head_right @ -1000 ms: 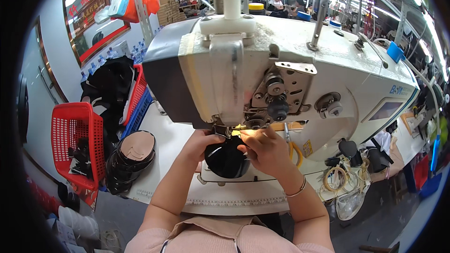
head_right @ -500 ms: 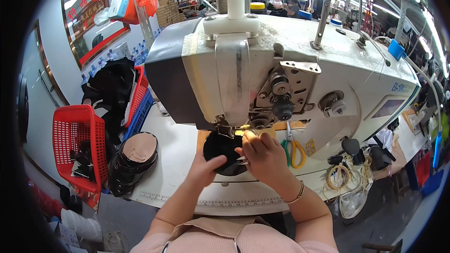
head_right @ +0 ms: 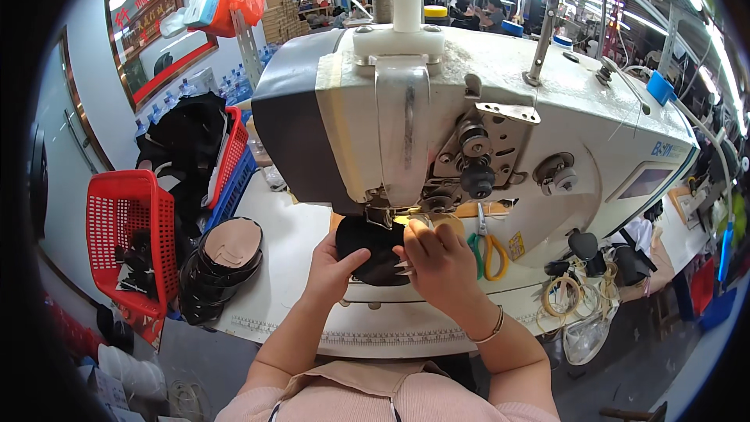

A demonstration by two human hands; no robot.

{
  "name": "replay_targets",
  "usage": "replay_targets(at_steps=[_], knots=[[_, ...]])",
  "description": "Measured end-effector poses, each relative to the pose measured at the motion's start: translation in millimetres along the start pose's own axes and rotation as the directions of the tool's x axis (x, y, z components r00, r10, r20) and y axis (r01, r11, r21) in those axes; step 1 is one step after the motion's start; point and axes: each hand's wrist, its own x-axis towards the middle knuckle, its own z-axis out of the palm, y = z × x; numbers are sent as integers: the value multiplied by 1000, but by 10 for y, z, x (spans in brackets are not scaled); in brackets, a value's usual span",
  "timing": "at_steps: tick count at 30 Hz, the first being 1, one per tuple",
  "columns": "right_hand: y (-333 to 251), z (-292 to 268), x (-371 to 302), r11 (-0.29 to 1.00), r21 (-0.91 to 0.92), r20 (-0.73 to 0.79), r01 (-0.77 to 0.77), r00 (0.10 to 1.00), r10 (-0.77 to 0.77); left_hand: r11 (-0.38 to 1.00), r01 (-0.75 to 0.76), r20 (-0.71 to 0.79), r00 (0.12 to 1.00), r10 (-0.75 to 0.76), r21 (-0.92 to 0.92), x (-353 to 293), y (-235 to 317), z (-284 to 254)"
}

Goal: Stitch shoe components using an industrial sewing machine.

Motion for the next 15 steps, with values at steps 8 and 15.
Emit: replay_targets(at_steps=[8,15], knots=[[208,-77,7,980,187,-97,-65,992,85,998,59,47,997,-58,-16,217,93,-188],[120,-92,-71,929,299,46,-220,975,216,928,-44,17,999,41,370,639,191,-274]])
